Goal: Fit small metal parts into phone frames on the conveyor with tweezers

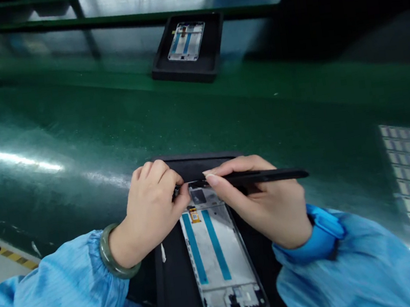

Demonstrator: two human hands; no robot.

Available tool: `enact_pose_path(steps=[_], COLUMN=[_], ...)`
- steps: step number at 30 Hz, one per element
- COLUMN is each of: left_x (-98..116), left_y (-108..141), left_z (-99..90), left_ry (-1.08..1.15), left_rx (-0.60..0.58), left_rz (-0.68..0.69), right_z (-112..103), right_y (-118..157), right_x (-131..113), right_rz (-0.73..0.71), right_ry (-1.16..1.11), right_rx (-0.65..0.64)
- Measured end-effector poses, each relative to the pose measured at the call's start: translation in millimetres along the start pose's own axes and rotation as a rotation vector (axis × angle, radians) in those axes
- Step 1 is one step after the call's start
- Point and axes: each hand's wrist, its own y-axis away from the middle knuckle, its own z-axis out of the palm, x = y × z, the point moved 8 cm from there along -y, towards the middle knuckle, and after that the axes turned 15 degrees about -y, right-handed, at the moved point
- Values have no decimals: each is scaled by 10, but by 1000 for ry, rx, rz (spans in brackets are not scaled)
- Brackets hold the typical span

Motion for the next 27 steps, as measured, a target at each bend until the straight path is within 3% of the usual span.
enact_pose_path(steps=[3, 9, 18, 27], left_x=[-19, -13, 8, 3], left_y=[30, 149, 150, 155], left_z=[0, 4, 20, 11], left_ry=[73, 204, 184, 208], left_rx=[-24, -87, -62, -36], left_rz=[27, 75, 83, 84], right_z=[-26, 69, 147, 88], right_y=[-17, -30, -53, -123], right_x=[50, 119, 58, 74], right_rz=[30, 118, 69, 112], right_ry=[-64, -202, -116, -135], right_rx=[21, -80, -179, -102])
